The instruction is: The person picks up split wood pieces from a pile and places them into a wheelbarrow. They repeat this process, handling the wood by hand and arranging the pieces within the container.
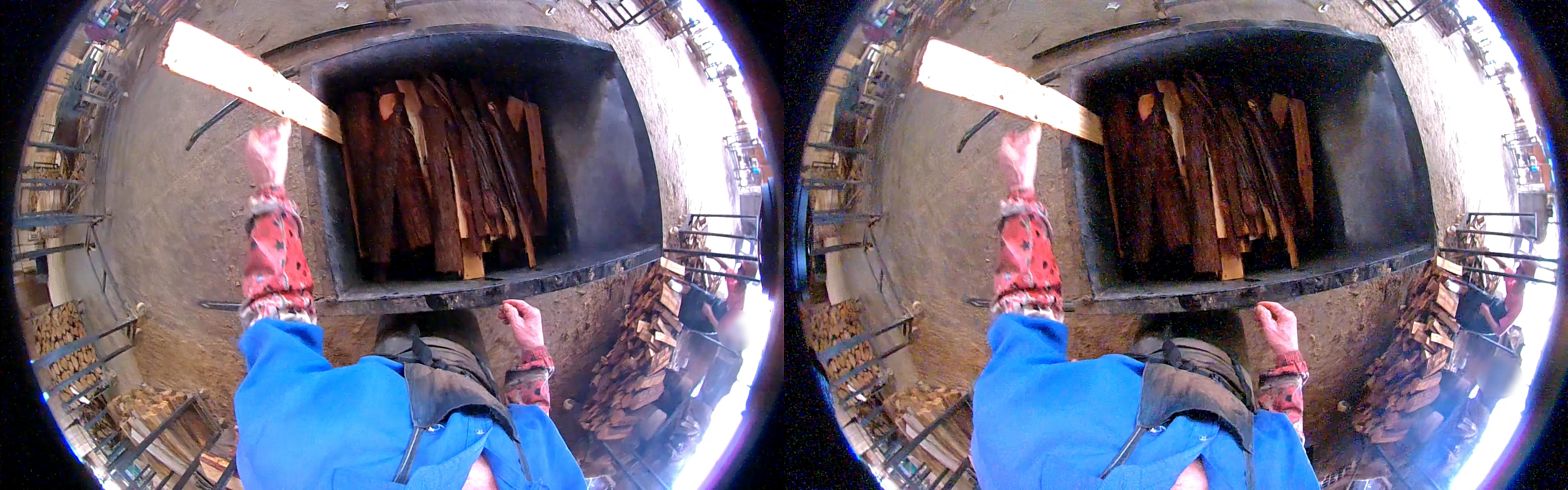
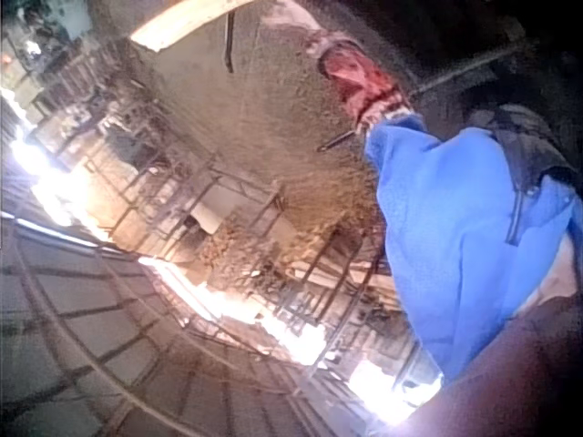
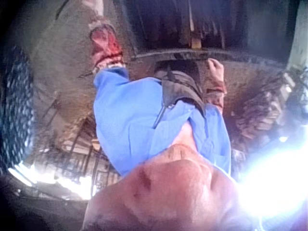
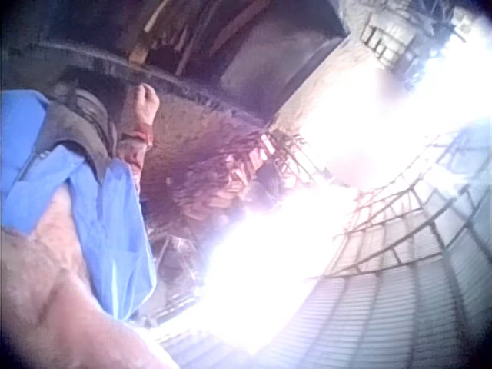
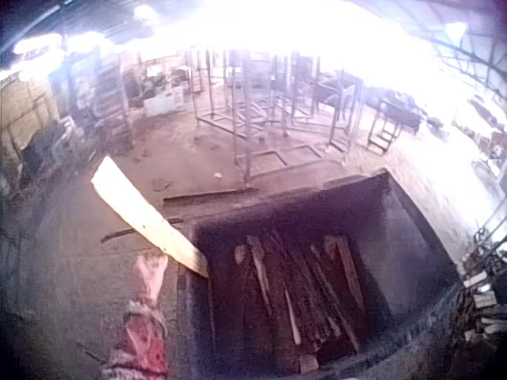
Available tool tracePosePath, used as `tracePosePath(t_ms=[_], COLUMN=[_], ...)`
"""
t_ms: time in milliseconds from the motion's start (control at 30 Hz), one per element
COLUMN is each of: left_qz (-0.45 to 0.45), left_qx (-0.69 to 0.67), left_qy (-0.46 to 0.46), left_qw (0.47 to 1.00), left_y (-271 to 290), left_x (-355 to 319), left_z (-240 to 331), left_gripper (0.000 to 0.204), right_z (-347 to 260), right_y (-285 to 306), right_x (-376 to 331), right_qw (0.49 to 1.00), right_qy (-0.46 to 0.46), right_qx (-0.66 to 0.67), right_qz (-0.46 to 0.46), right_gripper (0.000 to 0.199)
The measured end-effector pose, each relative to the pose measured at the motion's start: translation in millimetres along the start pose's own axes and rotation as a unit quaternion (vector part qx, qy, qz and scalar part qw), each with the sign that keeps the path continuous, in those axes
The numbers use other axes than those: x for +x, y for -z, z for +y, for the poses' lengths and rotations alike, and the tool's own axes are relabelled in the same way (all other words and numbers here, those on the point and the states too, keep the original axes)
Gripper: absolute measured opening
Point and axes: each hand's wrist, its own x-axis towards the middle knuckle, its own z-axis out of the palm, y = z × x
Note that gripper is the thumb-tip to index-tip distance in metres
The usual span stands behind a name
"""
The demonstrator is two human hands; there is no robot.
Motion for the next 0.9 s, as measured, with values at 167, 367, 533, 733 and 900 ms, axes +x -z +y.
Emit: tracePosePath(t_ms=[167,367,533,733,900], left_qz=[-0.1,-0.293,-0.347,-0.467,-0.446], left_qx=[-0.012,0.001,0.129,0.25,0.235], left_qy=[0.021,0.07,0.029,0.001,0.081], left_qw=[0.995,0.954,0.928,0.848,0.86], left_y=[-47,-85,-97,-134,-175], left_x=[-128,-278,-297,-294,-301], left_z=[-67,-76,-63,-73,-72], left_gripper=[0.051,0.057,0.054,0.06,0.07], right_z=[22,73,150,209,219], right_y=[-2,24,62,84,79], right_x=[-10,-41,-78,-111,-104], right_qw=[1.0,1.0,0.998,0.994,0.989], right_qy=[0.024,0.003,-0.045,-0.095,-0.134], right_qx=[-0.011,-0.018,-0.023,-0.035,-0.014], right_qz=[0.0,0.017,0.047,0.042,0.06], right_gripper=[0.021,0.024,0.027,0.027,0.033])
